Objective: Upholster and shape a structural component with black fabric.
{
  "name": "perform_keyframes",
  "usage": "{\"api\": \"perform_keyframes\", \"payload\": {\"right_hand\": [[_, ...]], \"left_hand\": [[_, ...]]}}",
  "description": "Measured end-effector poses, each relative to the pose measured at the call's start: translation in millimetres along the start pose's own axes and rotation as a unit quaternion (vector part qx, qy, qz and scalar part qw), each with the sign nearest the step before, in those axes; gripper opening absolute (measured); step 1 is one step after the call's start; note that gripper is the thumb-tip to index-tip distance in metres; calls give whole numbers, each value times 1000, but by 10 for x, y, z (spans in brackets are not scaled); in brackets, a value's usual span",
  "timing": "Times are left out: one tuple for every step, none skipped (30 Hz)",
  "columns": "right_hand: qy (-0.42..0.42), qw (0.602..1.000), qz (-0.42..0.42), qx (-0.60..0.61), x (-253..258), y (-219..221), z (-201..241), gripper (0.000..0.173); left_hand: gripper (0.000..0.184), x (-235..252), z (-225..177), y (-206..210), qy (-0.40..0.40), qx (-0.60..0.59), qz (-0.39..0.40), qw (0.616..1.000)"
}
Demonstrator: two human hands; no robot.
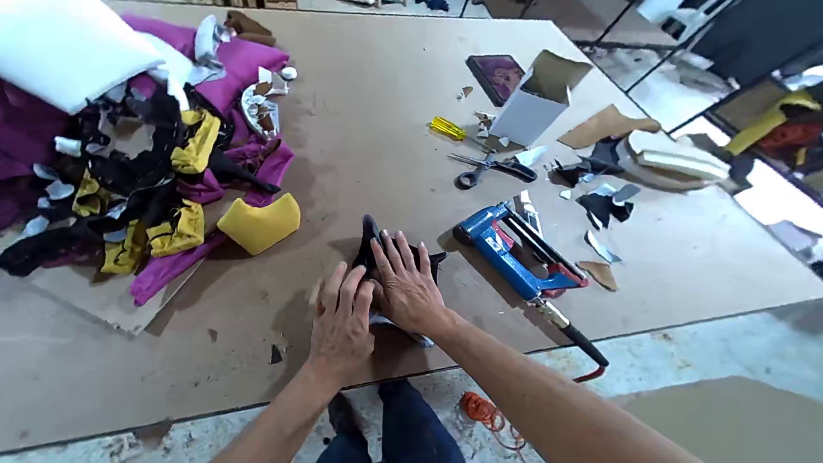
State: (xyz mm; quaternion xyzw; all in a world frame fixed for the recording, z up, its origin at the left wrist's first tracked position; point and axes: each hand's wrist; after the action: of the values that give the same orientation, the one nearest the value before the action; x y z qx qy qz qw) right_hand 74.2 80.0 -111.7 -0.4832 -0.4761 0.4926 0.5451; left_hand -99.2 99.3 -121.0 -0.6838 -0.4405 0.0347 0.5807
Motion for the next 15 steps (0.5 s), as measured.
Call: {"api": "perform_keyframes", "payload": {"right_hand": [[0, 1000, -1, 14, 7, -7, 2, 73], [1, 1000, -3, 28, 14, -14, 1, 78], [4, 999, -2, 45, 7, -22, 0, 84], [9, 998, 6, 69, 2, -40, -8, 92], [17, 995, 23, 93, 13, -77, -18, 96], [25, 991, 46, 123, 35, -121, -31, 97], [33, 984, 66, 161, 63, -169, -53, 94], [40, 974, 81, 209, 93, -222, -83, 89], [50, 959, 86, 265, 116, -273, -120, 83], [60, 939, 93, 325, 138, -344, -179, 79], [68, 914, 103, 388, 157, -442, -269, 73], [77, 891, 105, 435, 148, -551, -392, 66], [99, 887, 77, 445, 76, -664, -536, 59], [132, 906, 29, 401, -43, -764, -705, 53], [162, 937, -22, 309, -175, -807, -905, 50]], "left_hand": [[49, 84, 56, 18, 32, -8, 10, 999], [34, 144, 101, 38, 70, -19, 18, 997], [19, 171, 132, 57, 108, -45, 27, 993], [7, 185, 164, 85, 136, -77, 33, 987], [9, 206, 193, 105, 143, -112, 39, 983], [12, 248, 210, 104, 129, -153, 59, 978], [13, 319, 212, 88, 97, -194, 88, 972], [13, 406, 213, 74, 57, -222, 121, 966], [11, 495, 213, 71, 26, -234, 157, 959], [10, 565, 211, 73, 9, -233, 187, 954], [11, 603, 209, 69, 5, -219, 206, 954], [13, 616, 211, 66, 9, -197, 216, 956], [16, 618, 211, 71, 12, -179, 221, 959], [20, 628, 210, 83, 9, -170, 223, 960], [24, 642, 206, 103, 2, -166, 218, 962]]}}
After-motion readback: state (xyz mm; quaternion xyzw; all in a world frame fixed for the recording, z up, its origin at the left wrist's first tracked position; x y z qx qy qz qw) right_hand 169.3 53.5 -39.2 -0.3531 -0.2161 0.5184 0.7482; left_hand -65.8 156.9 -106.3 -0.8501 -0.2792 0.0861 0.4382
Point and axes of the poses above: each hand's wrist, its own x-axis towards the middle knuckle, its own y-axis out of the palm, z = x × y, and after that the axes turned 6 degrees about -x, right-handed
